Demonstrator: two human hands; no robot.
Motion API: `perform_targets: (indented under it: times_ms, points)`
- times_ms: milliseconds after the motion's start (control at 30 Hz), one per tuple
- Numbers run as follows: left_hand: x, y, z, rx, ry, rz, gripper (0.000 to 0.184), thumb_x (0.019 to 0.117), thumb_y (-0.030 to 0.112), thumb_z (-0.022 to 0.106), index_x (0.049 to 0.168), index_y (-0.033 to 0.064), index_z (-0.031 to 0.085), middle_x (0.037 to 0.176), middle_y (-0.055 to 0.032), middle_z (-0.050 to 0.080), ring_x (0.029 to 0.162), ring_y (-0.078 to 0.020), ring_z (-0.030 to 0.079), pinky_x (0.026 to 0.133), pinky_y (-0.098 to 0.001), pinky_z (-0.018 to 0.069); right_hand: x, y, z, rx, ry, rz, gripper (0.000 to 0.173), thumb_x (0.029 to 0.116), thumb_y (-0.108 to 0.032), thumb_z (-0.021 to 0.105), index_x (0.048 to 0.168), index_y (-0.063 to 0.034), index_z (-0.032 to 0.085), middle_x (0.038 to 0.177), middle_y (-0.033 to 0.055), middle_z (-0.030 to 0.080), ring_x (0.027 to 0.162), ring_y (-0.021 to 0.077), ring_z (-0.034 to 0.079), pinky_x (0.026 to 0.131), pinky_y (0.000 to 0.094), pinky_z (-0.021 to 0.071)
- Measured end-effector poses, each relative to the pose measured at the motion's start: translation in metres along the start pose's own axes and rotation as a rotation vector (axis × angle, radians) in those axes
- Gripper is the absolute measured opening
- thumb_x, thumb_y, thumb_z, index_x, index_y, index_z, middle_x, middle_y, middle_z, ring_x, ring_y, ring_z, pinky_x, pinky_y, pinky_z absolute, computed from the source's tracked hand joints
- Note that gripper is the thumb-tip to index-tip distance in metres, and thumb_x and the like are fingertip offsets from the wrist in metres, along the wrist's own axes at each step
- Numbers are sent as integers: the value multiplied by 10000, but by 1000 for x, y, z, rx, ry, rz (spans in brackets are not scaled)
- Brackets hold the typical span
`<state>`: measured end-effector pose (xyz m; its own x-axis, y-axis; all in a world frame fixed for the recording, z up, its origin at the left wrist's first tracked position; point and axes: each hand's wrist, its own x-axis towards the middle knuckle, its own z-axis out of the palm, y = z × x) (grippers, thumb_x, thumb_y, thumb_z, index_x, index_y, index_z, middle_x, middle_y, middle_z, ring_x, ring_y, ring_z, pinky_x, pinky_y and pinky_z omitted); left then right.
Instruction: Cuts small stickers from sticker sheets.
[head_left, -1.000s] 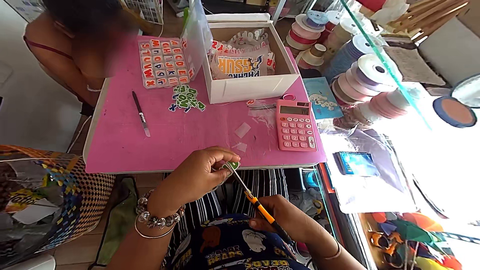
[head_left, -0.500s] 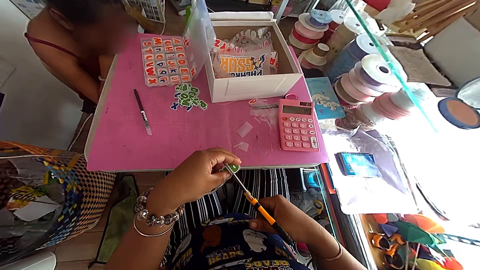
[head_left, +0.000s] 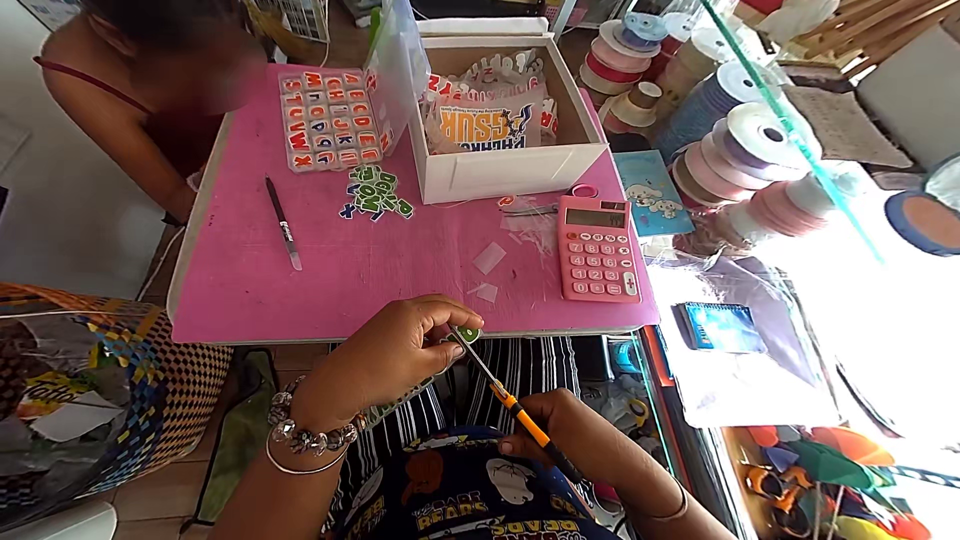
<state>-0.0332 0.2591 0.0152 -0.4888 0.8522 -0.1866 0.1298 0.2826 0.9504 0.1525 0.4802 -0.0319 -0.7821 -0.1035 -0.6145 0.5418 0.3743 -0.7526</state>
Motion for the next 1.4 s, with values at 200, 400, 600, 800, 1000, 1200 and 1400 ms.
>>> perform_targets:
  times_ms: [200,400,600,800,1000,1200,1400]
  points:
    - [5,3,-19,169,151,32,291,957,95,672,1237,167,704,1235,49,665,820,-7,640,701,-192,553,2,7,0,-22,34,59,469,829,-571,794,737,-138,639,568,-74,554,483,15,517,476,209,434]
    - [51,6,-88,535,437,-101,340,995,-6,596,1320,78,651,1237,-156,648,875,-256,642,797,-468,542,1,3,3,-119,38,112,504,835,-602,771,756,-124,631,586,-57,545,509,45,520,513,257,439]
    - [77,-8,-111,688,407,-127,397,970,-86,555,1340,30,641,1379,-208,599,1257,-396,579,1055,-602,429,-1,5,3,-119,27,109,521,833,-624,761,738,-130,623,579,-57,525,512,49,508,513,261,428]
    - [50,0,-87,614,574,-53,503,954,-59,604,1439,68,558,1513,-201,460,1145,-348,615,901,-526,533,2,0,6,37,177,-1,439,838,-545,787,787,-138,631,592,-76,533,510,15,499,496,208,417]
    - [15,3,1,-68,298,92,467,912,125,742,1355,201,617,843,4,716,634,-63,647,598,-226,562,30,-27,31,439,421,-594,175,886,-132,784,990,-48,671,954,-1,767,789,15,693,695,176,566]
    - [9,-3,34,-337,230,138,428,955,75,692,1370,121,594,1006,-33,741,793,-83,711,737,-207,594,49,-47,43,591,578,-751,162,838,20,753,914,-75,645,784,-59,678,676,-11,621,627,157,534]
    - [1,-18,33,-273,267,198,239,962,42,658,1201,46,641,1308,-51,637,913,-62,693,801,-201,592,41,-35,27,532,408,-653,107,899,-111,754,927,-74,658,824,-26,716,715,34,663,666,204,560]
